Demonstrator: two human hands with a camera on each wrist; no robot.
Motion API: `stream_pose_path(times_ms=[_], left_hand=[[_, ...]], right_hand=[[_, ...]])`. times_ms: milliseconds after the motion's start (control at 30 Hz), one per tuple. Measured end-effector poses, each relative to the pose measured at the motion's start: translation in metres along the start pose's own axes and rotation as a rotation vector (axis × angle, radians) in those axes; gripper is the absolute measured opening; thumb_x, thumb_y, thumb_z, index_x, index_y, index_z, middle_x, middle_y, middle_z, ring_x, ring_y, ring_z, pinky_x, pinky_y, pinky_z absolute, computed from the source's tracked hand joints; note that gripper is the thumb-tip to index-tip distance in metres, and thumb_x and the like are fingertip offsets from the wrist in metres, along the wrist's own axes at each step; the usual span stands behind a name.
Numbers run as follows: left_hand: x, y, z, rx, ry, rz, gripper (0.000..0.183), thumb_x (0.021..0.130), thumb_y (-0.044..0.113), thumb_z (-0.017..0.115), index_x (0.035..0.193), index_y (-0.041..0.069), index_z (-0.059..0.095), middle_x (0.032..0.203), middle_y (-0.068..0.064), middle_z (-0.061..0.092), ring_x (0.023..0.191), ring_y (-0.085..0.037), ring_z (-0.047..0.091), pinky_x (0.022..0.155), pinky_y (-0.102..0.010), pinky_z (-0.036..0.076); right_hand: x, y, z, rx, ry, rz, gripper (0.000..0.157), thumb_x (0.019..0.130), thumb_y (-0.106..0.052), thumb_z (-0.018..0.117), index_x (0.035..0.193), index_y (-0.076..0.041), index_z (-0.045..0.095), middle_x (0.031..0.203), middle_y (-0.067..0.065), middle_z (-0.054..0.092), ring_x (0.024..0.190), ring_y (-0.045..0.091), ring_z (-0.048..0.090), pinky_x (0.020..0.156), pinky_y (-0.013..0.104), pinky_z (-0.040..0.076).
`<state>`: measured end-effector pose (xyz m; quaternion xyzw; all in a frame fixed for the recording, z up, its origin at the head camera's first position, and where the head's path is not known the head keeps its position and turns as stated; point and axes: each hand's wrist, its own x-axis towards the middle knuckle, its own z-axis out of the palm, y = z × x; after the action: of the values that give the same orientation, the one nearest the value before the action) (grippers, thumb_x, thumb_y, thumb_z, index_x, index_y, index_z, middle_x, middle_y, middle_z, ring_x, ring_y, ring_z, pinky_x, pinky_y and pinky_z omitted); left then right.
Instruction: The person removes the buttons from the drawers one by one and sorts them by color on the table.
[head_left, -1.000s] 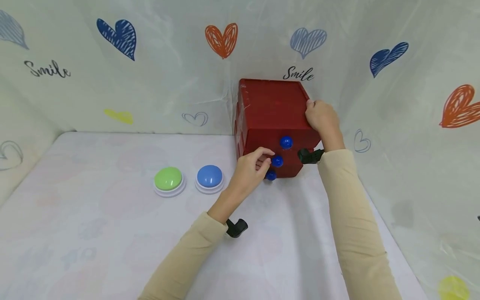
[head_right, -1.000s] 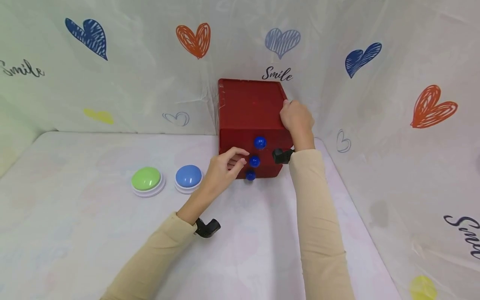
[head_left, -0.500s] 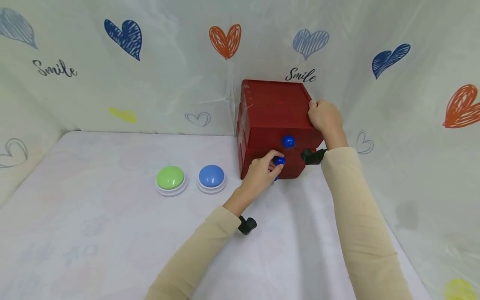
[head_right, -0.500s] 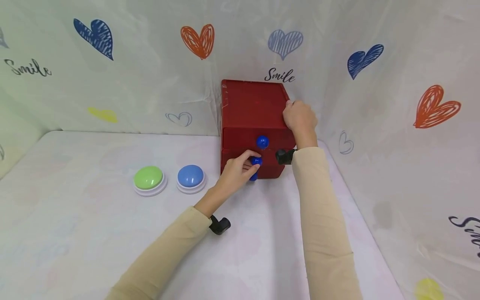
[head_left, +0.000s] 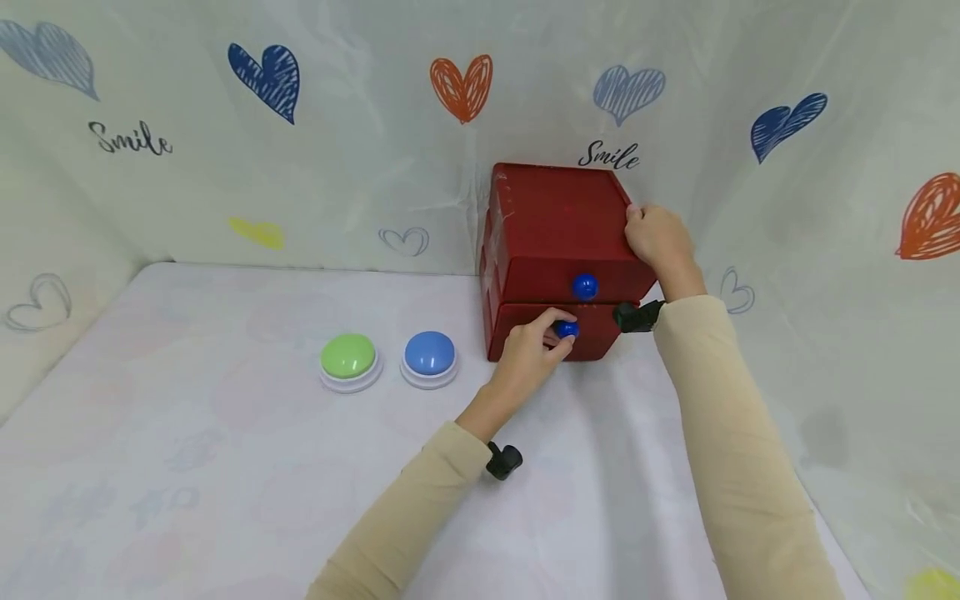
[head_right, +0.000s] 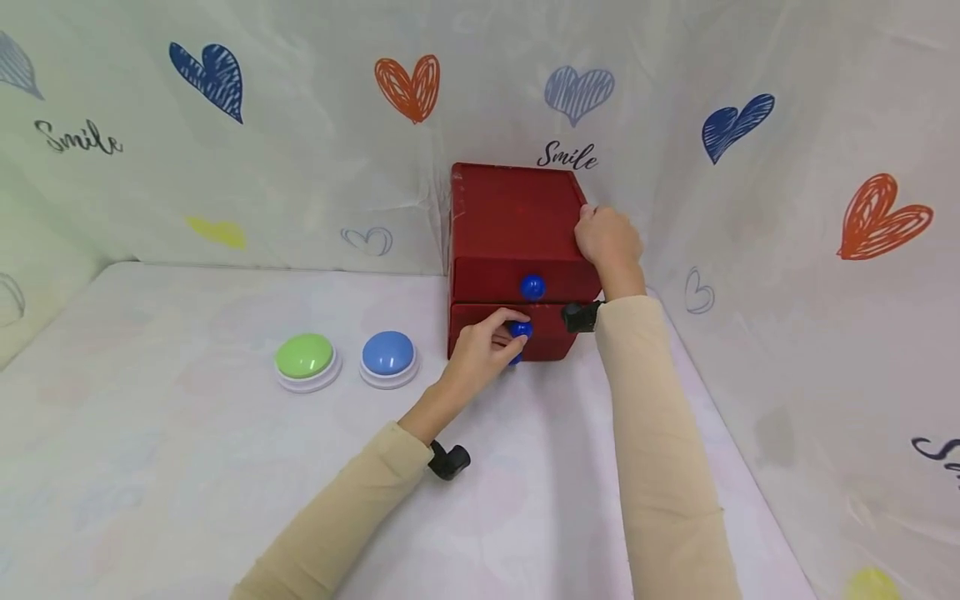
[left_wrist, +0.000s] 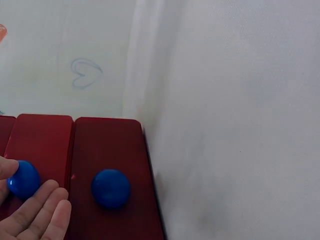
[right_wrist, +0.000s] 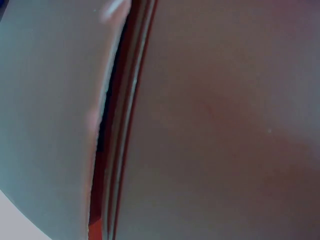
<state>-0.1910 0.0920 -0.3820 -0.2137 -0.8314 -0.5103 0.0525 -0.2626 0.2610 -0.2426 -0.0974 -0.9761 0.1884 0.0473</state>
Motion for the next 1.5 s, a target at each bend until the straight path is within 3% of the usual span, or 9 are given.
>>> stream_pose_path(times_ms=[367,533,800,1000,1167,1500], left_hand=[[-0.008,0.008,0.002,0.007,-0.021,0.017,0.028,0.089,0.019,0.063,0.117,0.019,0.058,0.1,-0.004,0.067,0.087,-0.013,0.065,0.074,-0.017,0.052],[-0.013,0.009,0.002,0.003,-0.033,0.002,0.03,0.09,0.02,0.062,0.119,0.021,0.057,0.105,-0.002,0.067,0.089,-0.013,0.064,0.077,-0.017,0.052],[-0.019,0.006,0.001,-0.01,-0.025,0.031,0.029,0.089,0.019,0.062,0.118,0.02,0.058,0.103,-0.003,0.068,0.087,-0.013,0.065,0.08,-0.028,0.055],[-0.026,0.007,0.002,0.003,-0.026,0.052,0.028,0.089,0.019,0.063,0.117,0.018,0.059,0.097,-0.002,0.069,0.083,-0.011,0.065,0.078,-0.022,0.054],[-0.034,0.01,0.003,-0.015,-0.046,0.043,0.029,0.089,0.018,0.063,0.118,0.018,0.058,0.097,-0.002,0.069,0.081,-0.009,0.065,0.076,-0.015,0.051],[-0.046,0.016,0.003,-0.034,-0.073,0.029,0.03,0.09,0.018,0.062,0.119,0.018,0.057,0.096,-0.001,0.068,0.08,-0.007,0.062,0.073,-0.012,0.05]], right_hand=[[0.005,0.003,-0.002,0.015,0.006,-0.018,0.051,0.1,-0.037,0.02,0.108,0.002,0.054,0.095,0.02,0.054,0.086,0.032,0.052,0.067,0.037,0.042],[0.004,0.001,-0.003,0.027,-0.004,-0.004,0.053,0.1,-0.037,0.021,0.114,0.002,0.054,0.099,0.02,0.055,0.088,0.032,0.052,0.068,0.038,0.043],[0.003,0.001,0.0,0.057,-0.01,0.012,0.055,0.1,-0.039,0.021,0.119,0.002,0.053,0.101,0.02,0.055,0.09,0.031,0.052,0.07,0.036,0.044],[0.001,0.002,0.001,0.06,-0.007,0.014,0.055,0.099,-0.039,0.022,0.115,0.002,0.054,0.099,0.02,0.055,0.087,0.03,0.052,0.067,0.035,0.043],[-0.001,0.002,0.001,0.067,-0.011,0.025,0.057,0.099,-0.039,0.022,0.121,0.003,0.053,0.101,0.021,0.055,0.088,0.031,0.053,0.068,0.035,0.045],[-0.001,0.003,0.001,0.092,-0.014,0.037,0.058,0.099,-0.041,0.023,0.124,0.003,0.051,0.103,0.021,0.055,0.086,0.03,0.054,0.066,0.034,0.048]])
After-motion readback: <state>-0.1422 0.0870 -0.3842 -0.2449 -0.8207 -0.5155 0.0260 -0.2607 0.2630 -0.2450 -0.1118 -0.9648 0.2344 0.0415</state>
